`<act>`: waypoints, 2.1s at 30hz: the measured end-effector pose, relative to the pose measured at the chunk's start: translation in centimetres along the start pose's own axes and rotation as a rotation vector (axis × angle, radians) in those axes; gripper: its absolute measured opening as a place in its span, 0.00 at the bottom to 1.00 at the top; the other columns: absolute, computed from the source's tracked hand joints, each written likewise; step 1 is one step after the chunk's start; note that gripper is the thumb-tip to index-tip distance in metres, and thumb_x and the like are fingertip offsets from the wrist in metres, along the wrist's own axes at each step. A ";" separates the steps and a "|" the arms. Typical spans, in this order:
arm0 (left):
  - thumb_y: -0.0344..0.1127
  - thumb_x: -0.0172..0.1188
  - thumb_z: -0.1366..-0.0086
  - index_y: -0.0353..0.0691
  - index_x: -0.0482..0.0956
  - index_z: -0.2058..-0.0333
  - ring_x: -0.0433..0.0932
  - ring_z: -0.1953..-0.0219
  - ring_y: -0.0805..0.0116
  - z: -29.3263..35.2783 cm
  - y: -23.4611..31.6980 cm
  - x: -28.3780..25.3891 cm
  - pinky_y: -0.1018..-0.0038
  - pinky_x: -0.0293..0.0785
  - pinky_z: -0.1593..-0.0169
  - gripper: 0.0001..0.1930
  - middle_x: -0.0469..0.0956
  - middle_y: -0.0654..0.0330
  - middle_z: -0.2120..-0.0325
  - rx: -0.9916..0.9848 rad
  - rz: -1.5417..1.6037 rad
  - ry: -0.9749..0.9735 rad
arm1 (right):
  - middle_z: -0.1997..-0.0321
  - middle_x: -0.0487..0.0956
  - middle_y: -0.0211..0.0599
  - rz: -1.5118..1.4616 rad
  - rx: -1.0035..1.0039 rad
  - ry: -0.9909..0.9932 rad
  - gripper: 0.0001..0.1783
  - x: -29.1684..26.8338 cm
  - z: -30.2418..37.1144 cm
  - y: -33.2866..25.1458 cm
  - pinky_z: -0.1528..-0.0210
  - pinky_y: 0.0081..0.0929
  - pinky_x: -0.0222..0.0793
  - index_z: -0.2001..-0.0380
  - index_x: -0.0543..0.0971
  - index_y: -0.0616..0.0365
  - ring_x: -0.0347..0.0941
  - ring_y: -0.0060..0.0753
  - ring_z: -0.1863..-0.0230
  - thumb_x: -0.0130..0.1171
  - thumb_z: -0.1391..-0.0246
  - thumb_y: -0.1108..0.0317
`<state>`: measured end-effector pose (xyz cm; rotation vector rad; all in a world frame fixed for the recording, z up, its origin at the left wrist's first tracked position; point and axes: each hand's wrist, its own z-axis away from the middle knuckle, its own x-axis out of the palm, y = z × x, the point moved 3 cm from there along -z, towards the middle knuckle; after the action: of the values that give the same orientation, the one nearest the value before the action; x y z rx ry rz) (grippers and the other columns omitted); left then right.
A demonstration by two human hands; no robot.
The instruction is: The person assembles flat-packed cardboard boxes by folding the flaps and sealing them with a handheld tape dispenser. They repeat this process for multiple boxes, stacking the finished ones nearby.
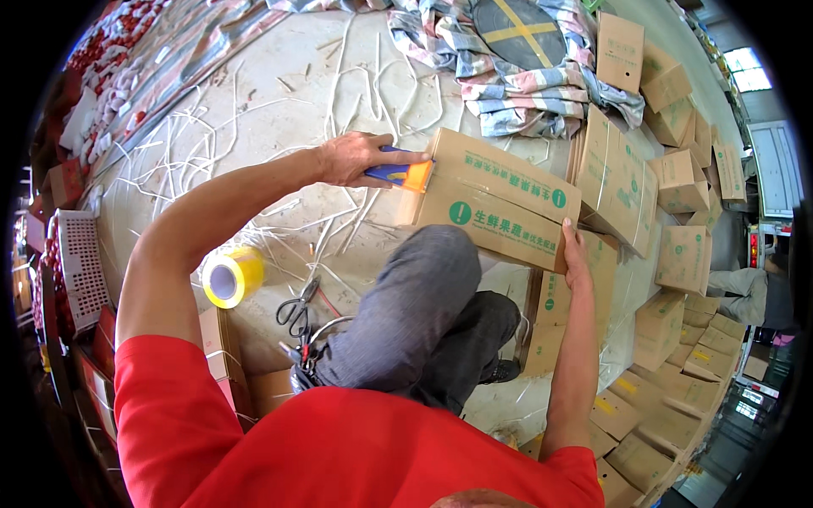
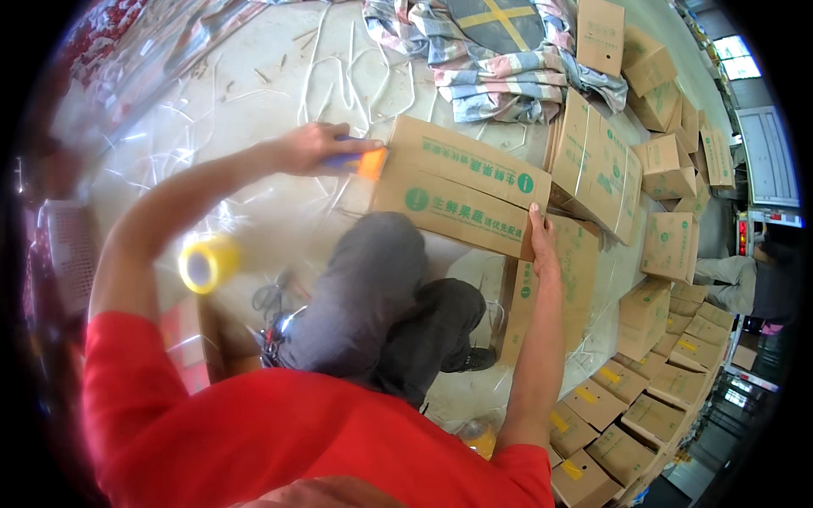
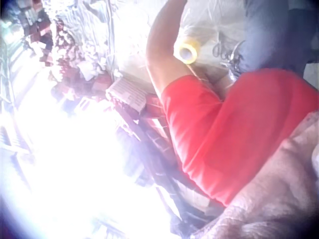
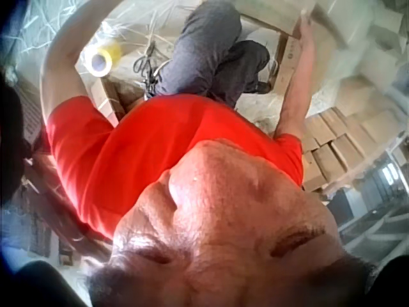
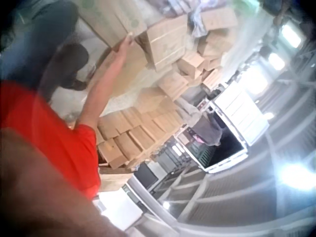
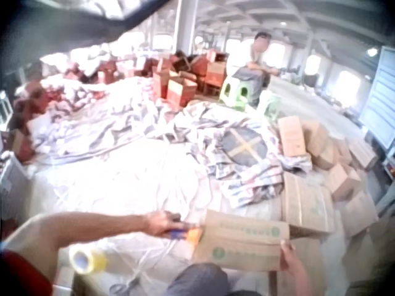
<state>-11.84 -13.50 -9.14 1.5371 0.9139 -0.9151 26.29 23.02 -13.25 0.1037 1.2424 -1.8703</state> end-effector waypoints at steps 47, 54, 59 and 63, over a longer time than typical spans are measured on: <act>0.28 0.62 0.42 0.44 0.59 0.27 0.74 0.48 0.48 18.6 -4.5 24.4 0.51 0.65 0.40 0.42 0.73 0.49 0.53 -1.165 -0.361 0.285 | 0.42 0.80 0.39 -0.248 -0.013 -0.041 0.33 -1.6 -0.8 1.7 0.41 0.32 0.74 0.37 0.74 0.63 0.77 0.34 0.43 0.51 0.27 0.43; 0.36 0.66 0.34 0.37 0.61 0.30 0.68 0.36 0.44 11.1 -1.6 21.8 0.49 0.62 0.32 0.37 0.70 0.44 0.39 -1.231 0.172 0.665 | 0.40 0.80 0.40 -0.266 -0.014 -0.011 0.33 -2.6 -1.5 2.0 0.41 0.32 0.74 0.37 0.73 0.63 0.77 0.34 0.42 0.50 0.26 0.43; 0.45 0.51 0.22 0.35 0.62 0.30 0.66 0.32 0.44 -8.7 4.2 7.0 0.56 0.60 0.27 0.29 0.66 0.40 0.34 -0.585 0.652 0.818 | 0.41 0.80 0.39 -0.241 -0.013 -0.004 0.34 -2.6 -1.1 2.5 0.41 0.32 0.73 0.38 0.74 0.64 0.77 0.33 0.43 0.50 0.27 0.43; 0.47 0.46 0.20 0.36 0.61 0.29 0.67 0.33 0.44 -13.9 3.1 7.6 0.56 0.59 0.27 0.29 0.67 0.41 0.36 -0.503 0.797 0.786 | 0.41 0.80 0.41 -0.208 -0.008 0.015 0.34 -2.8 -1.2 2.6 0.42 0.33 0.73 0.39 0.74 0.64 0.76 0.33 0.43 0.51 0.28 0.41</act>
<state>-4.77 0.46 -13.06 1.5959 0.8394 0.5006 29.40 25.27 -14.34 -0.0168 1.3122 -2.0448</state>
